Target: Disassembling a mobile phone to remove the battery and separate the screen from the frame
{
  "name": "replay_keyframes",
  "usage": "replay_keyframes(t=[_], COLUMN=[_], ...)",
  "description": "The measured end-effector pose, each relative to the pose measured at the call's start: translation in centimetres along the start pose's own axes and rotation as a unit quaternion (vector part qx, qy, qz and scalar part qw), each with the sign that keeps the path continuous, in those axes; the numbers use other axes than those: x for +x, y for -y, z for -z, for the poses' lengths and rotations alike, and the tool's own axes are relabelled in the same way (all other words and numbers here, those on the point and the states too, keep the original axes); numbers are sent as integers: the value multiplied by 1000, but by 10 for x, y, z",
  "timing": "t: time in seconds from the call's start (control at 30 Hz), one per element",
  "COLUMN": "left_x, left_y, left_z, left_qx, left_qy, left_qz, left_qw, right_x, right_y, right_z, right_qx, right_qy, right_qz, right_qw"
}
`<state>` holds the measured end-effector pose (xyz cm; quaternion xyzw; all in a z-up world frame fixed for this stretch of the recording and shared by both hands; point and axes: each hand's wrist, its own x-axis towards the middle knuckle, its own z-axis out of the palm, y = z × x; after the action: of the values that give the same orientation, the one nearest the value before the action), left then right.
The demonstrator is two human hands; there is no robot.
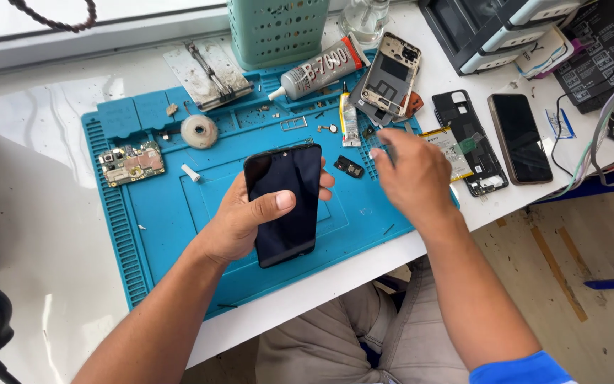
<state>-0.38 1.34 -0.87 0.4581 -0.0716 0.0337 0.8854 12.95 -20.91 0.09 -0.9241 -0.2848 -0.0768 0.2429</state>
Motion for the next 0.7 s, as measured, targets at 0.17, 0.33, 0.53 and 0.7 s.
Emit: replay_keyframes(t=[0.17, 0.33, 0.53, 0.7], left_x=[1, 3, 3, 3], left_y=[0, 3, 3, 5], left_z=[-1, 3, 1, -1], left_qx=[-11, -20, -29, -26], left_qy=[-28, -37, -37, -41], left_qz=[3, 3, 3, -1], left_qw=[1000, 999, 999, 999], right_x=[25, 42, 50, 60], right_y=[12, 13, 13, -5], right_z=[-7, -13, -12, -15], right_qx=[-132, -181, -243, -273], right_qy=[60, 90, 113, 135], right_qz=[19, 24, 64, 137], right_qw=[989, 979, 961, 942])
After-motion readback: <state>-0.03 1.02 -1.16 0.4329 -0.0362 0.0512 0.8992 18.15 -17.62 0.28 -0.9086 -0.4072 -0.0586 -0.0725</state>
